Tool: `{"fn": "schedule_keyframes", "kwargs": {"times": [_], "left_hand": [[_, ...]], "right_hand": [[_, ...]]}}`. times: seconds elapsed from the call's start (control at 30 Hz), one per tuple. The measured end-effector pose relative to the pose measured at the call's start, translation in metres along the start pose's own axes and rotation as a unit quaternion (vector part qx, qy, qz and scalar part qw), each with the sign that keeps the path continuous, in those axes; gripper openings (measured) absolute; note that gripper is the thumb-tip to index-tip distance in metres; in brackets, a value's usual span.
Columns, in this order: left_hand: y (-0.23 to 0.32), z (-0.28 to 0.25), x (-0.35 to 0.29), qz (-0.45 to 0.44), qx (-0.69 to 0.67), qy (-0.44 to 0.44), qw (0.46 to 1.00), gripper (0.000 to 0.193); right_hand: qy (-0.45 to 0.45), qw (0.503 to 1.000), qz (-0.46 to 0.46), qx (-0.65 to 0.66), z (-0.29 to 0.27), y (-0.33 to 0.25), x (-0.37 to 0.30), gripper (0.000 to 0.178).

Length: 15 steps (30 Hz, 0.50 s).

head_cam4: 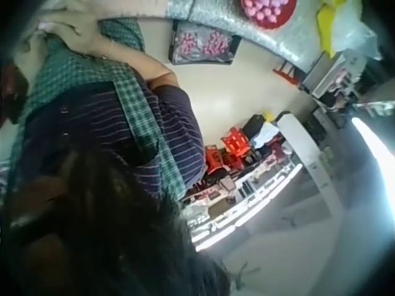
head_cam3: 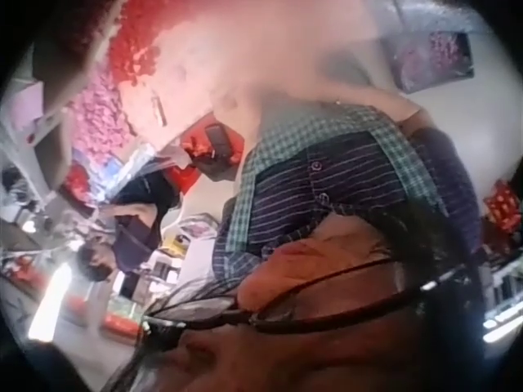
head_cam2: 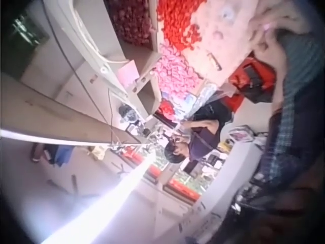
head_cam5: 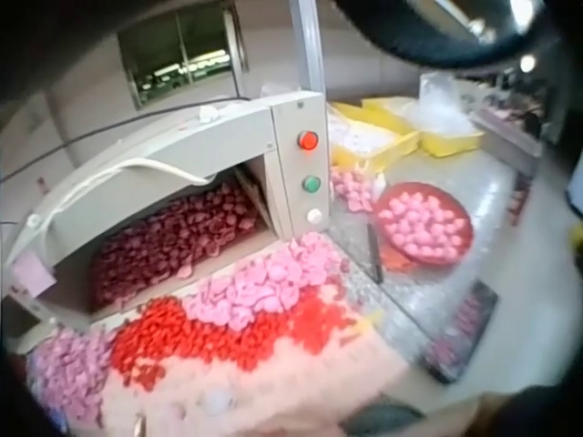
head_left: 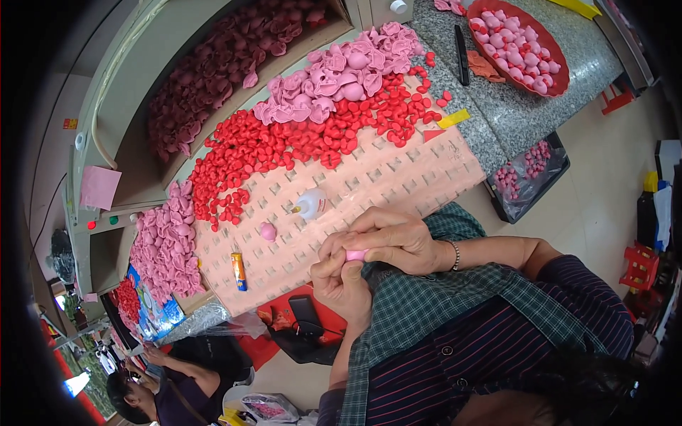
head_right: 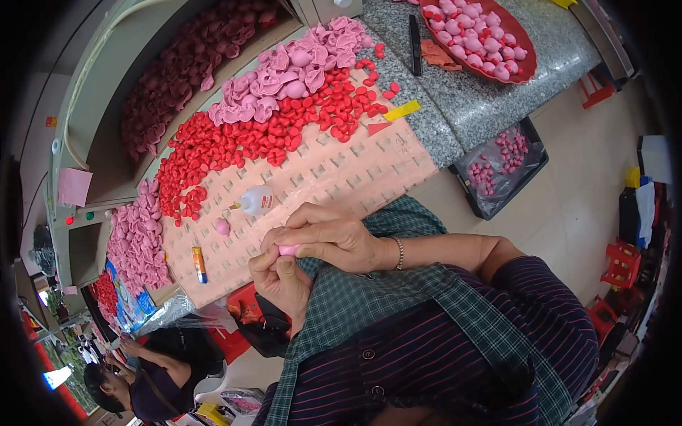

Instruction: The recorder is at a factory workstation assembling small pink and red plastic parts using adhesive and packing finished items into plastic bags.

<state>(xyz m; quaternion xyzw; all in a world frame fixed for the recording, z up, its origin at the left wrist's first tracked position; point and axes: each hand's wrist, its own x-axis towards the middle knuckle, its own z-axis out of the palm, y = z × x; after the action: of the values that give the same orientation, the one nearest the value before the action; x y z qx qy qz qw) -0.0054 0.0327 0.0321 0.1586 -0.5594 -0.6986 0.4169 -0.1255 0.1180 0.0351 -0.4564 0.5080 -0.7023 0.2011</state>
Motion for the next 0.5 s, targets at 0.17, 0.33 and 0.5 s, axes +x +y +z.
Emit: {"fn": "schedule_keyframes", "kwargs": {"times": [0.17,0.33,0.5], "left_hand": [[-0.0046,-0.0073,-0.0019,0.011,0.001,-0.005,1.0,0.027],[-0.0006,-0.0041,-0.0031,0.04,0.023,0.02,0.999,0.028],[-0.0018,-0.0018,-0.0037,0.046,0.027,0.021,0.998,0.028]], "right_hand": [[0.007,1.0,0.019,0.02,0.0024,0.0005,0.0025,0.026],[0.042,0.993,0.056,0.1,0.0039,-0.003,0.0016,0.022],[0.061,0.991,0.037,0.109,0.0063,-0.0033,0.0013,0.018]]}}
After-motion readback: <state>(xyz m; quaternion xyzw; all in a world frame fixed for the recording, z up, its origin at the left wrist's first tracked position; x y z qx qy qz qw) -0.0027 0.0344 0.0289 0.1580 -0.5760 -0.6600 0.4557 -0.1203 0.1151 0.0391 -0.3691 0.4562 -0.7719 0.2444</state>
